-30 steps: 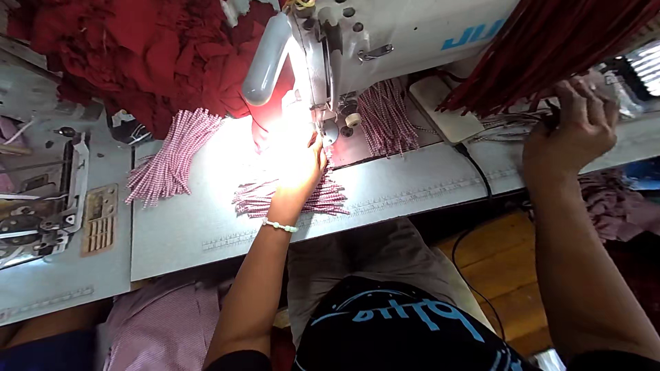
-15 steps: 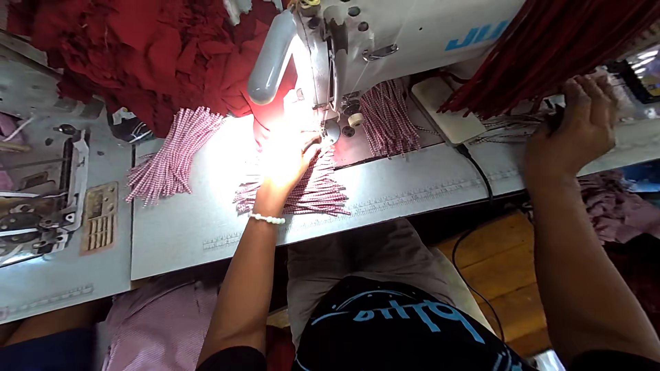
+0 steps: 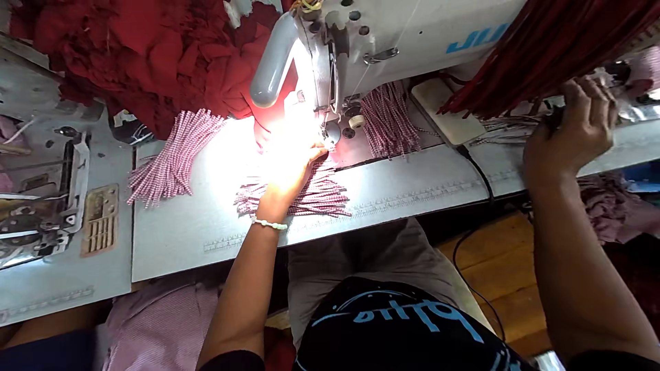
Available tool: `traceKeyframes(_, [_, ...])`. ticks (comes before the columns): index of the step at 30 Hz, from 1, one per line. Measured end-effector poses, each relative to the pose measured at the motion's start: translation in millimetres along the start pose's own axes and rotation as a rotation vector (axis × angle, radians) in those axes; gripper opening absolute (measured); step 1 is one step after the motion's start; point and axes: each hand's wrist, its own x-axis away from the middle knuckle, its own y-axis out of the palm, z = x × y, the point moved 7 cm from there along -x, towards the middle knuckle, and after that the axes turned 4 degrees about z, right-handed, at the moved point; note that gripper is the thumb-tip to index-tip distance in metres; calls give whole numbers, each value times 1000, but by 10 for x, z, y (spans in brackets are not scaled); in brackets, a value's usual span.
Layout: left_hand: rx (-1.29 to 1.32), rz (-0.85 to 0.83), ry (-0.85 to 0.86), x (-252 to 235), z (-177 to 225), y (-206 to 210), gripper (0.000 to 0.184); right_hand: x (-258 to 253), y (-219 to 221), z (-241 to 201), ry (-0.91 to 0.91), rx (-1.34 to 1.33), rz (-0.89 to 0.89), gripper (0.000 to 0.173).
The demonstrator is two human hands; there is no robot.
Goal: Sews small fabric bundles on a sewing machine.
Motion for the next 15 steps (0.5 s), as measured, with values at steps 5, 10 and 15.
traceKeyframes(5, [21,-12,-35,17,-8,-28,35,6,12,3,-8,3,22,45])
traceKeyframes(10, [-53,80,-190,58,-34,-39,33,9,6,17,-3,-12,23,45])
traceKeyframes(15, [-144,62,-85,7,-18,-17,35,24,11,23,-13,-12,34,45])
